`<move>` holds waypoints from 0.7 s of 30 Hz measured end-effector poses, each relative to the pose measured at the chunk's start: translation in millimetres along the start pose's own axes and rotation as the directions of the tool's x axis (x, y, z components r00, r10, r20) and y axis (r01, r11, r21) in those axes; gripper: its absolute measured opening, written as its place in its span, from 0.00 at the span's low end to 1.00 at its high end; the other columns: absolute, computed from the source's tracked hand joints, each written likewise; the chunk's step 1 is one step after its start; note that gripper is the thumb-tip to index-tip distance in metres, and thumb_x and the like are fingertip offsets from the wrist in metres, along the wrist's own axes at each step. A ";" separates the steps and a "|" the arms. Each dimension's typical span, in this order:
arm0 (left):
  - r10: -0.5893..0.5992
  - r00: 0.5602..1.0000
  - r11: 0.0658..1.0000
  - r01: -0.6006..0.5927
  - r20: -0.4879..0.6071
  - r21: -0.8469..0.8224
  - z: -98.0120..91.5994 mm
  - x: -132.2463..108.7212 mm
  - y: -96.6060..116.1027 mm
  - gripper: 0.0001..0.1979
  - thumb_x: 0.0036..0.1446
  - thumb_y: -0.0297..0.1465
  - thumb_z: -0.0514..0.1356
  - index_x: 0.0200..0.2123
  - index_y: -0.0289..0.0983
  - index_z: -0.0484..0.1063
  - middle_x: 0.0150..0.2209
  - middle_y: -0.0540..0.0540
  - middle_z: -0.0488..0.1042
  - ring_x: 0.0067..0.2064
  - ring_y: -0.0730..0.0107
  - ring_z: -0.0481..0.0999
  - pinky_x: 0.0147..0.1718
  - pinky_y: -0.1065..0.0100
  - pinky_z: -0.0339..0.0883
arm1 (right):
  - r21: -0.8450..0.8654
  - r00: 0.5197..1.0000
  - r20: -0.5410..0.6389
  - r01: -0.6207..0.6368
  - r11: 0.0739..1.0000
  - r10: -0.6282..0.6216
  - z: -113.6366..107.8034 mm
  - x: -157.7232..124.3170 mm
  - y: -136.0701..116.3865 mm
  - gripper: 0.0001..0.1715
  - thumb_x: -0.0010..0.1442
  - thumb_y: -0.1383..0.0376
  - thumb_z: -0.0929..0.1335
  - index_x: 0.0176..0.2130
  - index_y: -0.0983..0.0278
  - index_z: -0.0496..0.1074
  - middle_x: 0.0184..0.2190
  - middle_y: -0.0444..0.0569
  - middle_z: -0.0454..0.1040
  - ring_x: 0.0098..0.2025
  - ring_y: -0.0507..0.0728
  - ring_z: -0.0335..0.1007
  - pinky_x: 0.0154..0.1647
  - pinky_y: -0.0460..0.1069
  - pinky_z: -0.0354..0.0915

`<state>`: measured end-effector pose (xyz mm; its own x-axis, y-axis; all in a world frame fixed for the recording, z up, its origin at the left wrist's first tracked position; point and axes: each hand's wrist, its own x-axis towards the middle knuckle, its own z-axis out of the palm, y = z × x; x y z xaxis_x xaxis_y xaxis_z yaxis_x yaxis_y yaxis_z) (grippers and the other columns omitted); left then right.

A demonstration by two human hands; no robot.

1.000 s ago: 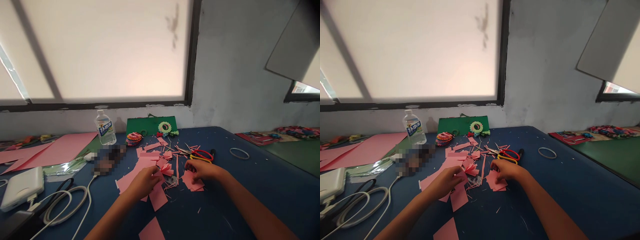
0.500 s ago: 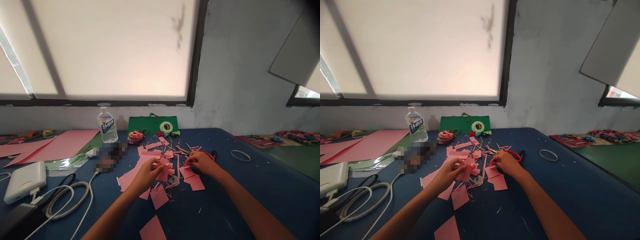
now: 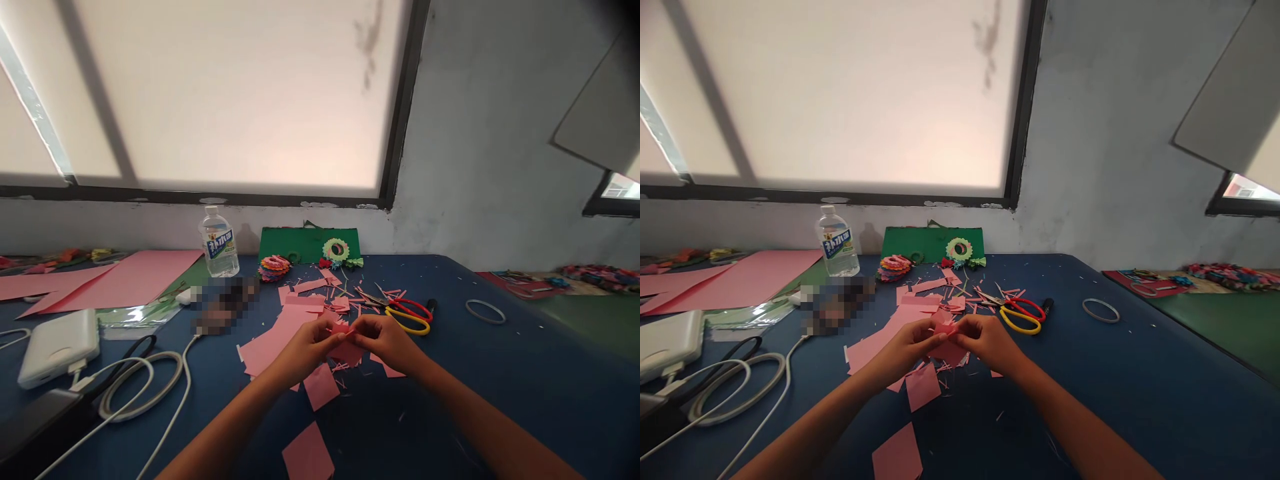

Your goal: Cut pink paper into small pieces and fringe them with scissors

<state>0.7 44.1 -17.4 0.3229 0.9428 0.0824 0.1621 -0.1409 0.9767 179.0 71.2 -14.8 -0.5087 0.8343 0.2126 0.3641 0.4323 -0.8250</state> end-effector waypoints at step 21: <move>0.125 0.992 0.990 -0.127 -0.027 -0.061 -1.1 9.2 -19.4 0.10 0.48 0.32 0.59 0.34 0.33 0.71 0.33 0.43 0.76 0.36 0.62 0.74 0.37 0.63 0.67 | 0.011 0.999 -0.025 -0.038 0.999 0.038 -5.2 1.0 2.3 0.15 0.51 0.55 0.66 0.29 0.66 0.67 0.23 0.43 0.68 0.26 0.50 0.63 0.26 0.44 0.58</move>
<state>-0.5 55.9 -35.4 0.3156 0.9255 0.2095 0.0630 -0.2408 0.9685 183.4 74.8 -13.7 -0.4747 0.8584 0.1944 0.3744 0.3968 -0.8381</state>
